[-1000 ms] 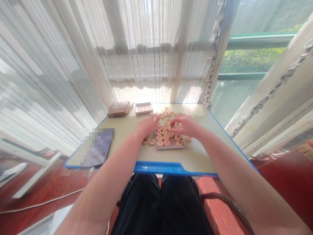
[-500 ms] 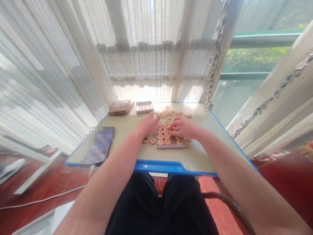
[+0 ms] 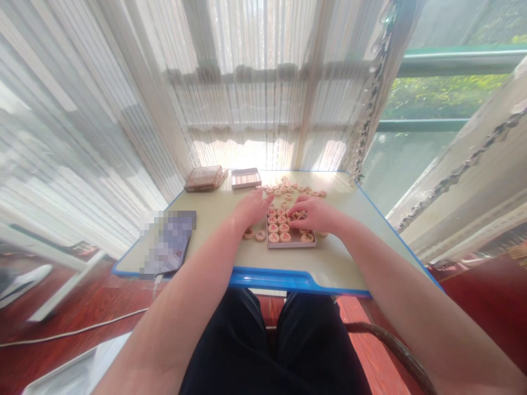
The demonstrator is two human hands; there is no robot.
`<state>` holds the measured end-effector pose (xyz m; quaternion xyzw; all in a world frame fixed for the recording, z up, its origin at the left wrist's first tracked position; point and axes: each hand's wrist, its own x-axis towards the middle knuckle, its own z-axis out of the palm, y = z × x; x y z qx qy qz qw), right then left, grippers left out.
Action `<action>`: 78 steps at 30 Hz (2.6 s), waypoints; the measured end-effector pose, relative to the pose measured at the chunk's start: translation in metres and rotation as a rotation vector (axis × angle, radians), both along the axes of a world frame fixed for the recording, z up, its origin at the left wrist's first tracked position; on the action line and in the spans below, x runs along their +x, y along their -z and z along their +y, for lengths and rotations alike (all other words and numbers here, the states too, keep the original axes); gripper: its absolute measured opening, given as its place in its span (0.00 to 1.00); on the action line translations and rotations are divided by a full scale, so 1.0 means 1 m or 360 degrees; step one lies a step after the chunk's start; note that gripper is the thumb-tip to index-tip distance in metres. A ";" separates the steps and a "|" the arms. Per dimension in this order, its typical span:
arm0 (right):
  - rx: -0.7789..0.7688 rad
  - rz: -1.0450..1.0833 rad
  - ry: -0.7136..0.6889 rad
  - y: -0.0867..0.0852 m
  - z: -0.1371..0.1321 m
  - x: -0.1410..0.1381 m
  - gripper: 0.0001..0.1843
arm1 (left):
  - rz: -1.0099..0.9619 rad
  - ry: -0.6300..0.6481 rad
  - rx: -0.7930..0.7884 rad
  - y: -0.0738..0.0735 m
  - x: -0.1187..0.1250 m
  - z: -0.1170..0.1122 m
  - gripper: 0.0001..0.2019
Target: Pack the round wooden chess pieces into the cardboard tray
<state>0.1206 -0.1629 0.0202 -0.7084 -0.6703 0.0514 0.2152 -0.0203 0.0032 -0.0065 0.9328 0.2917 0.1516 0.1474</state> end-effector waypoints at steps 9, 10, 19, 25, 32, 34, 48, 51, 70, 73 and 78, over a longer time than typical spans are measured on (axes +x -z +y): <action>-0.0016 0.0044 0.0003 -0.002 -0.001 -0.002 0.10 | 0.0030 0.0071 0.0058 0.001 0.001 0.002 0.29; -0.0025 0.0050 0.0014 -0.003 -0.001 -0.002 0.10 | 0.0030 0.0070 0.0058 0.001 0.001 0.002 0.29; 0.0284 0.0249 0.0096 0.002 0.004 0.010 0.15 | 0.0079 0.0068 0.0063 0.002 0.001 0.004 0.29; 0.0443 -0.0028 0.0679 0.032 0.019 0.051 0.20 | 0.0074 0.0055 0.0055 0.000 0.000 0.002 0.29; 0.0079 -0.0272 0.0694 0.042 0.022 0.072 0.20 | 0.0064 0.0071 0.0035 0.001 0.000 0.001 0.29; 0.0116 -0.0284 0.0736 0.040 0.022 0.070 0.19 | 0.0052 0.0075 0.0017 0.001 0.000 0.001 0.29; 0.0158 -0.0159 0.0689 0.031 0.016 0.061 0.17 | -0.0015 0.0120 -0.0020 -0.003 -0.002 -0.002 0.32; 0.0117 -0.0100 0.0668 0.030 0.015 0.061 0.18 | -0.0041 0.0124 -0.0041 -0.005 -0.003 -0.003 0.32; 0.0089 0.0168 0.0268 -0.016 -0.007 0.009 0.17 | -0.0040 0.0168 -0.0013 -0.009 -0.004 -0.006 0.33; -0.0116 0.0249 -0.0115 -0.032 -0.021 -0.013 0.17 | -0.0036 0.0182 0.0003 -0.008 -0.003 -0.005 0.32; -0.0330 0.0107 -0.0272 -0.038 -0.032 -0.029 0.13 | 0.0019 0.0180 0.0018 -0.007 -0.003 -0.004 0.34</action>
